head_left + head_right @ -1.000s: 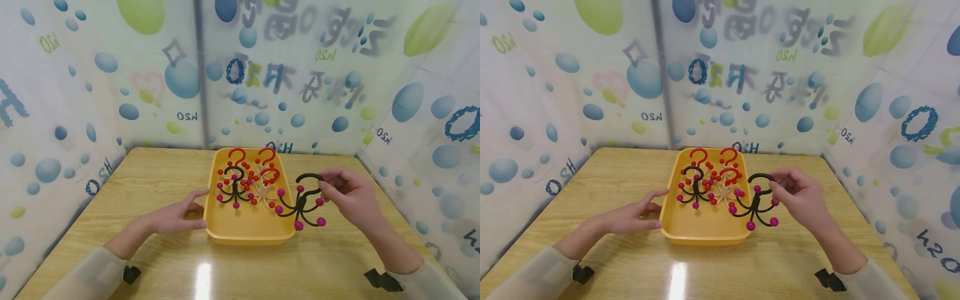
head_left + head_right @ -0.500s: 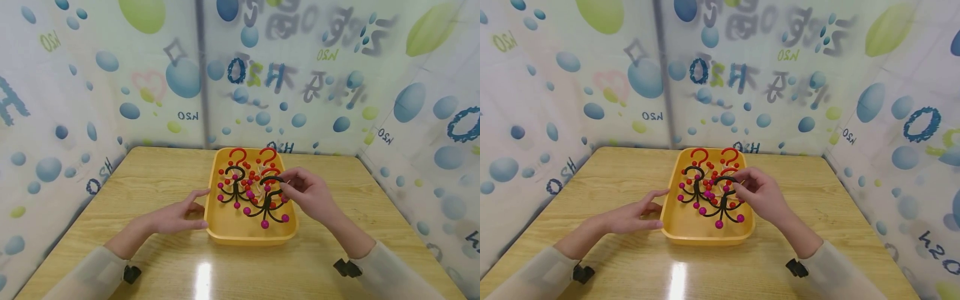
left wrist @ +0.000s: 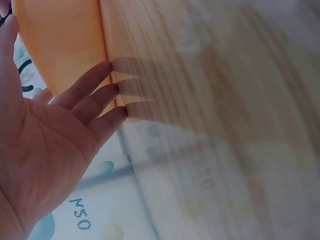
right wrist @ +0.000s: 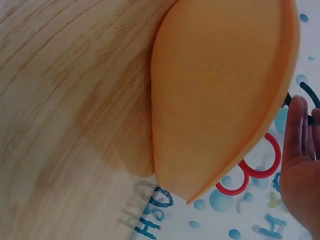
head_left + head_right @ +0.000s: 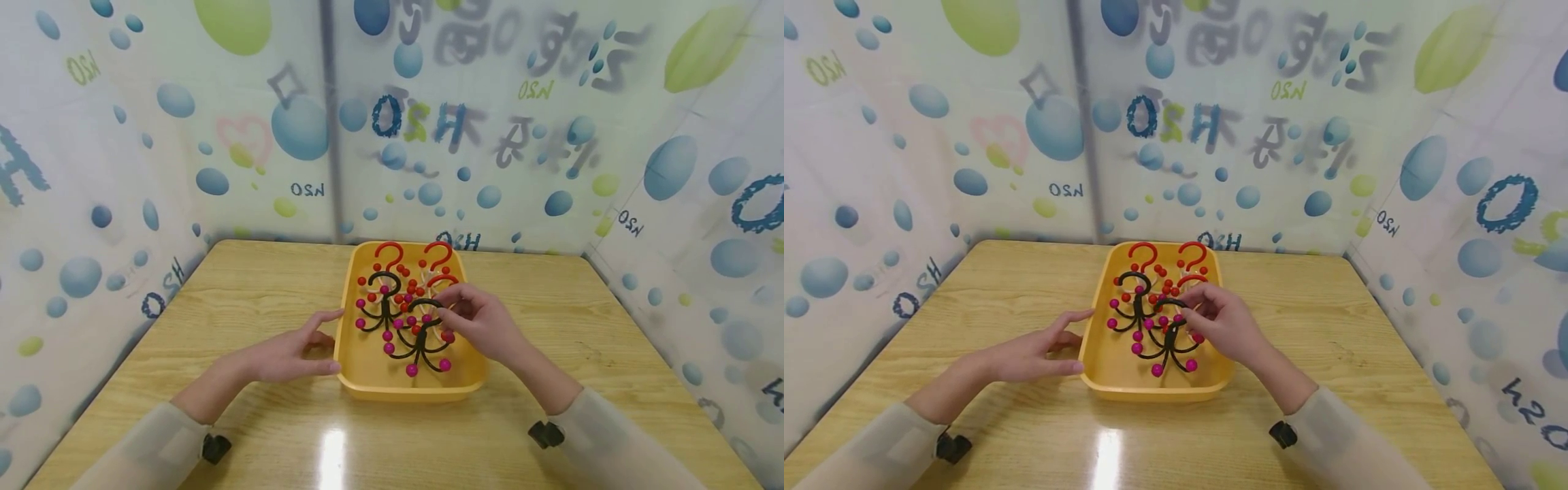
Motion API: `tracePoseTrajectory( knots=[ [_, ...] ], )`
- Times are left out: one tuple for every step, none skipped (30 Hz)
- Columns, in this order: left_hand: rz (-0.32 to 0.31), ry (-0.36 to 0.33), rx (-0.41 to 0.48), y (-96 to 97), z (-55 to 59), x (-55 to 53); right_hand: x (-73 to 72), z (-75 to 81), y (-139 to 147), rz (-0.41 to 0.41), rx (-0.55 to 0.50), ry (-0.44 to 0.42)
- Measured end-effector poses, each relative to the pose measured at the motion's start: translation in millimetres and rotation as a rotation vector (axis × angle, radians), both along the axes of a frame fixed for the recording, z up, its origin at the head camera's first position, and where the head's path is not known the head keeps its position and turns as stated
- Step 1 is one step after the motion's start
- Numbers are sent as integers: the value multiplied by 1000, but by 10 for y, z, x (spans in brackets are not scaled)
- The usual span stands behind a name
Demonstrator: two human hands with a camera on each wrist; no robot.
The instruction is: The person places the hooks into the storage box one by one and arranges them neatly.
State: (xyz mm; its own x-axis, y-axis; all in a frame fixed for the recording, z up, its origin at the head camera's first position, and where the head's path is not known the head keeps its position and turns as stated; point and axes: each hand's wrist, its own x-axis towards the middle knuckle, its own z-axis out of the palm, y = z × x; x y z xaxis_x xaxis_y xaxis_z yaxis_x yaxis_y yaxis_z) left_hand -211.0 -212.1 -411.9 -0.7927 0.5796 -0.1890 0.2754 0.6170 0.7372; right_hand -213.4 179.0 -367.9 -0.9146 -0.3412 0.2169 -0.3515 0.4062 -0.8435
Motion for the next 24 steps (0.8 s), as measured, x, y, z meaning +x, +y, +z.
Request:
tracePoseTrajectory(
  knots=[
    [1, -1, -1, 1, -3, -1, -6, -11, -3, 5, 5, -8],
    [3, -2, -2, 1, -6, -1, -11, -23, -6, 11, 10, -16],
    [6, -3, -5, 0, -8, -1, -15, -34, -9, 17, 15, -24],
    [7, -4, -5, -2, -10, -1, -19, -45, -10, 24, 19, -33],
    [7, -4, -5, -4, -12, -2, -23, -57, -11, 25, 26, -38],
    [8, -5, -5, -5, -14, -2, -27, -65, -10, 27, 34, -41],
    [7, -4, -5, -7, -16, -3, -30, -73, -8, 28, 40, -43],
    [7, -4, -5, -7, -16, -5, -34, -81, -5, 29, 43, -45],
    [6, -3, -4, -7, -16, -7, -39, -86, -1, 31, 43, -46],
    [6, -2, -3, -7, -15, -8, -43, -90, 3, 33, 43, -45],
    [6, -1, -4, -8, -14, -9, -46, -92, 6, 35, 43, -45],
    [7, -2, -4, -9, -13, -9, -48, -94, 10, 37, 44, -44],
    [7, -2, -5, -10, -11, -10, -48, -95, 14, 38, 44, -46],
    [8, -4, -4, -11, -9, -9, -49, -96, 16, 40, 43, -48],
    [8, -6, -3, -11, -9, -9, -49, -96, 18, 41, 42, -52],
    [8, -10, -2, -12, -9, -8, -48, -95, 19, 43, 42, -56],
    [8, -12, -2, -13, -9, -7, -47, -95, 20, 44, 41, -61],
    [8, -13, 0, -15, -11, -6, -45, -96, 22, 45, 40, -66],
    [7, -14, 0, -16, -13, -6, -44, -97, 23, 45, 38, -71],
    [7, -14, 0, -18, -14, -6, -45, -99, 25, 46, 36, -74],
    [7, -13, 0, -20, -16, -8, -45, -101, 27, 47, 36, -75],
    [8, -13, -1, -21, -17, -10, -47, -104, 29, 48, 37, -75],
    [8, -11, -2, -23, -17, -12, -48, -106, 33, 48, 39, -76],
    [10, -11, -2, -24, -17, -14, -48, -109, 36, 47, 42, -77]
  ],
)
